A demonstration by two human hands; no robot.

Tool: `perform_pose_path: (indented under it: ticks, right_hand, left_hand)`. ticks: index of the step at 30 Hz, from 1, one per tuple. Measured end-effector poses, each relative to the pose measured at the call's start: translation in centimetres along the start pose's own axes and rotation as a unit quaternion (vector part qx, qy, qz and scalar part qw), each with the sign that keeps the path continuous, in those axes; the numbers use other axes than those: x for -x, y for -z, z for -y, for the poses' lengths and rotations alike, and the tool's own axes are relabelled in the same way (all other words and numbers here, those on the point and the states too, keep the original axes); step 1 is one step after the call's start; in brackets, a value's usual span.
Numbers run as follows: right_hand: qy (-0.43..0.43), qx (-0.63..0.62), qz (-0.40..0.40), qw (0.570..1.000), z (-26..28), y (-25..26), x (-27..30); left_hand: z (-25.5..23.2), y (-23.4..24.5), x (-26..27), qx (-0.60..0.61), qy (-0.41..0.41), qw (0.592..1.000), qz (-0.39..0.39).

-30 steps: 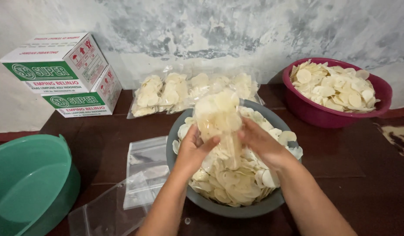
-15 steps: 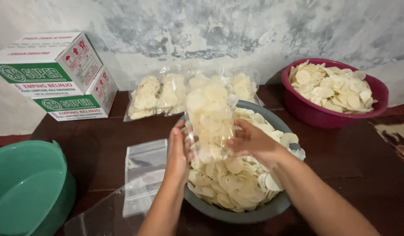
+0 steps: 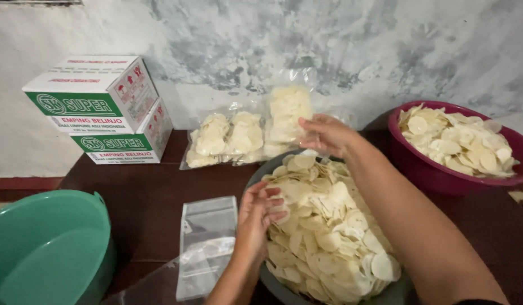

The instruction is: Packaging thin chips into a plastic bag by hand from a large bowl.

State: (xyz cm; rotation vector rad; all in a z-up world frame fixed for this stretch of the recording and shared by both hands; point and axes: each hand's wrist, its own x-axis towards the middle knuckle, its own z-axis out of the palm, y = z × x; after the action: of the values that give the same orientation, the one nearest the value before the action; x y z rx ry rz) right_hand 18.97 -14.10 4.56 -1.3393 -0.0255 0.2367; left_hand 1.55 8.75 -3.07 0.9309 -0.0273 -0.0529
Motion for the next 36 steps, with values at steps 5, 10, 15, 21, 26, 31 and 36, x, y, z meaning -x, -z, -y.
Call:
perform_pose_path:
  ticks: [5, 10, 15, 21, 26, 31, 36]
  right_hand:
    - [-0.015, 0.054, -0.039, 0.998, -3.3, -1.6, -5.8]
    - [-0.024, 0.056, -0.066, 0.996, -5.1, -1.8, -9.4]
    - [-0.031, 0.08, -0.096, 0.992, -5.9, -2.4, -10.0]
    - [-0.034, 0.115, -0.093, 0.989, -5.4, -3.6, -9.8]
    - [-0.055, 0.165, -0.11, 0.979, -5.1, -5.0, -8.4]
    - [-0.055, 0.256, -0.138, 0.955, -4.0, -5.8, -7.2]
    - [-0.03, 0.248, -0.15, 0.957, -4.9, -4.5, -8.7]
  left_hand:
    - [-0.7, -0.7, 0.3, 0.013, 0.028, 0.999, -0.019]
    - [-1.7, -1.1, 1.1, -0.018, 0.038, 0.999, -0.013]
    - [-0.5, -0.5, 0.3, 0.001, 0.038, 0.999, 0.018]
    - [-0.8, -0.4, 0.6, 0.007, 0.032, 0.999, 0.027]
    - [-0.8, -0.4, 0.7, -0.003, 0.023, 0.999, 0.035]
    - [-1.6, -0.9, 0.9, -0.021, 0.045, 0.999, 0.011]
    - [-0.3, -0.2, 0.3, 0.011, 0.02, 0.999, 0.034]
